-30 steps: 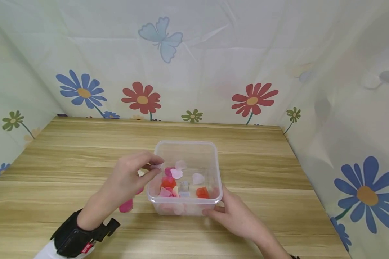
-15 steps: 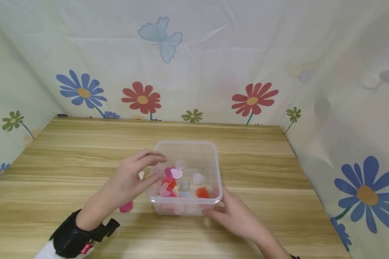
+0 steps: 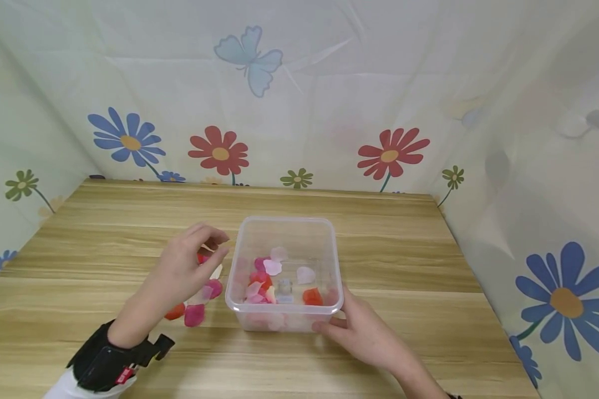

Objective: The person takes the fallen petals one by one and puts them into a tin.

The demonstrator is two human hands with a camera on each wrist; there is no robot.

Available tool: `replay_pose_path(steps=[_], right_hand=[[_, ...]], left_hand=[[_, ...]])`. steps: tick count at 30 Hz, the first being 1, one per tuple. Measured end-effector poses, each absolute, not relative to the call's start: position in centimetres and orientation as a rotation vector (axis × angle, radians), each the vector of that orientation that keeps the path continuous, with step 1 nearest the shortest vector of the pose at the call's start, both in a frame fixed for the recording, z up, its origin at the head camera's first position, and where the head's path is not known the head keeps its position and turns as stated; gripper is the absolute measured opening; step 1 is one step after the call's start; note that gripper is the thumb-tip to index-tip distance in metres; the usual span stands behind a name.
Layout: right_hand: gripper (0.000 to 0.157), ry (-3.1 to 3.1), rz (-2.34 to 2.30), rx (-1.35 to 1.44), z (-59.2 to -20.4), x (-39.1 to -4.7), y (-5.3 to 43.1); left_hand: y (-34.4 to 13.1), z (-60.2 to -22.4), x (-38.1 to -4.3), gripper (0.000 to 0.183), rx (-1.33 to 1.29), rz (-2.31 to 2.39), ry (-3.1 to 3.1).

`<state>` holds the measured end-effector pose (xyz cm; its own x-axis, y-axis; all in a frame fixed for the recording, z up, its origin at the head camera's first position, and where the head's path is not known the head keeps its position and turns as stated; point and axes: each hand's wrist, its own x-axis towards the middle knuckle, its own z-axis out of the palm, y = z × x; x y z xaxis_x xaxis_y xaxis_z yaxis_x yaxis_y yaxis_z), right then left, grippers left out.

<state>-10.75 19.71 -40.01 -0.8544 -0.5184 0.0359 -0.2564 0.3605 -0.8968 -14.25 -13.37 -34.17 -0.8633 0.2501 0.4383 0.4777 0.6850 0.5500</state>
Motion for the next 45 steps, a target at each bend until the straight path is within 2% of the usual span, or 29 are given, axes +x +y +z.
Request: replay_pose_path(steps=[8,18,29,38,45], right_hand=[[0.066,2.372,-1.497,-0.696,-40.0,-10.8,19.6],[0.062,2.406,-1.474,-0.717,-40.0,-10.8,19.6],[0.066,2.391,-1.476,-0.694,-40.0,-10.7,19.7],[0.068,2.380,-1.482,-0.678,-40.0,-10.7,19.7],[0.064,2.366,-1.490,-0.712,-39.9,-10.7,19.7]], left_hand=[[-14.8,-35.6,-14.4,0.017,-0.458,-0.842,-2.802],[-16.3,-36.7,-14.0,0.009,-0.619,-0.749,-3.043],[-16.9,-37.6,-13.3,0.033,-0.741,-0.626,-3.321],[-16.5,-38.2,-13.2,0.035,-0.728,-0.612,-3.342],[-16.3,-38.5,-13.3,0.033,-0.729,-0.641,-3.327]])
